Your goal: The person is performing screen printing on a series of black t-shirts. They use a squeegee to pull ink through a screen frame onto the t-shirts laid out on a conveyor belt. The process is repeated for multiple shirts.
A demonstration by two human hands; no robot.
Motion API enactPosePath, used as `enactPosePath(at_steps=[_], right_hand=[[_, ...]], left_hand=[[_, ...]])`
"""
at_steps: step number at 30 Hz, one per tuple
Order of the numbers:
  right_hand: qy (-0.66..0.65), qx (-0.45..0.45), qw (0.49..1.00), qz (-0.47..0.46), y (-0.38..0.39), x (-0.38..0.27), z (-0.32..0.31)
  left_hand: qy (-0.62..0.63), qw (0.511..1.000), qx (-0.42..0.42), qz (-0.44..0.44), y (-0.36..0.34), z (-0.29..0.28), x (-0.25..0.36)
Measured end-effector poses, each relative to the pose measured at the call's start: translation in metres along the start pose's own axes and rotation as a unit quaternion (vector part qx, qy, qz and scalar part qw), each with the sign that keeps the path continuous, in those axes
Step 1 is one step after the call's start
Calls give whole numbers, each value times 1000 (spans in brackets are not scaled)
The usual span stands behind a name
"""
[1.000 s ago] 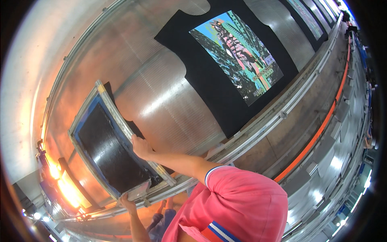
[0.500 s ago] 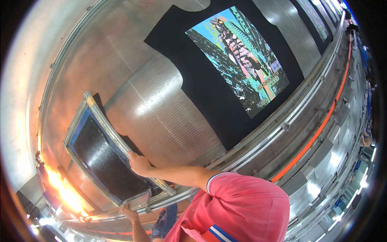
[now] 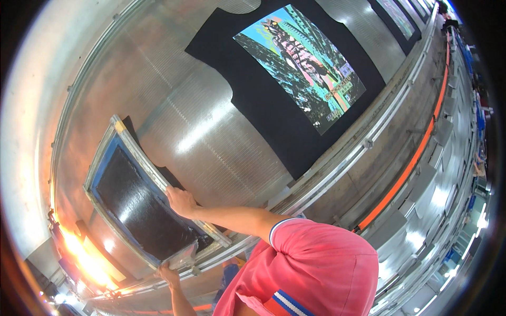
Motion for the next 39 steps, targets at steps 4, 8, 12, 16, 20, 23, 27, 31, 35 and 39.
enactPosePath(at_steps=[4,8,12,16,20,23,27,31,35,39], right_hand=[[-7,9,1000,9,-11,2,-2],[47,43,998,-19,-19,5,-8],[96,78,991,-46,-28,-10,-29],[155,110,980,-58,-36,14,-29],[196,144,969,-42,-36,25,-39],[194,173,965,-38,-47,46,-45],[182,181,966,-39,-47,41,-46],[189,193,962,-50,-60,18,-56],[182,189,962,-69,-83,-10,-58],[197,170,963,-63,-93,-6,-55]], left_hand=[[1,1000,-17,22,-24,-4,0],[42,998,-15,53,-33,-11,8],[69,989,-51,124,-38,-54,35],[111,968,4,225,-57,7,23],[178,956,86,217,-45,17,38],[219,925,206,231,-29,29,51],[181,952,165,185,-29,15,45],[133,965,63,215,-81,-25,61],[114,960,-7,256,-123,-63,100],[94,956,-110,255,-149,-63,118]])
Point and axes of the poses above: each hand's wrist, its own y-axis away from the middle knuckle, its own z-axis out of the palm, x = y × z, the point moved 7 cm from there along -y, towards the middle knuckle, and after that the axes turned 15 degrees about -y, right-handed, at the moved point
